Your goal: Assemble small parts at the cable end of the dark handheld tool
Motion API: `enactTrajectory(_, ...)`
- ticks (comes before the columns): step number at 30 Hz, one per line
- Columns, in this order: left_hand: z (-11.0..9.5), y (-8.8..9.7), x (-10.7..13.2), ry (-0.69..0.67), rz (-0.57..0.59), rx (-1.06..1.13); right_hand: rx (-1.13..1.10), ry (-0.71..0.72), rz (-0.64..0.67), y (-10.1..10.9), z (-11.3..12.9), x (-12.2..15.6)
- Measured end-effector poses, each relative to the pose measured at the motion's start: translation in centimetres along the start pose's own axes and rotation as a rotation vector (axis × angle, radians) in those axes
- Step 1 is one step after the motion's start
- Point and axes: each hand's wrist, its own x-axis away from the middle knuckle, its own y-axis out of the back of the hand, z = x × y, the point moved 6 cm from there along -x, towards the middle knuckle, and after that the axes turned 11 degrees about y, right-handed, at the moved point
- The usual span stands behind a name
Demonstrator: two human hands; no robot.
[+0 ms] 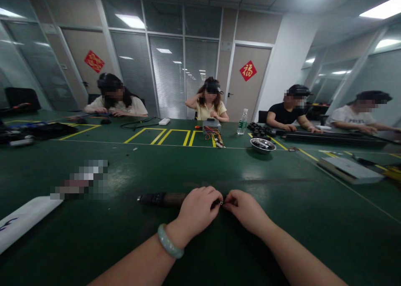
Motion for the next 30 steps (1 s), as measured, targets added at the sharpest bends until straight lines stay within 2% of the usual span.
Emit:
enactTrajectory(8,0.18,-0.01,0.15,0.037,-0.018,-0.012,0.015,-0.024,0.021,0.01,0.14,-0.01)
enactTrajectory(15,-0.26,0.03,0.1,0.002,0.01,-0.048,0.031,-0.013,0.011,0.16,0.23,0.05)
enactTrajectory(20,-0.09,0.16,0.09,0.054,-0.004,-0.051,0.021,-0.027,0.018,0.14,0.31,0.16)
enactTrajectory(25,-0.15,0.04,0.13,0.017,0.019,-0.038,0.017,-0.032,0.011,0.25,0.33,0.13)
enactTrajectory(30,0.1,-0.03,0.1,0.038,-0.022,-0.02,0.021,-0.042,0.025,0.2,0.48,0.06)
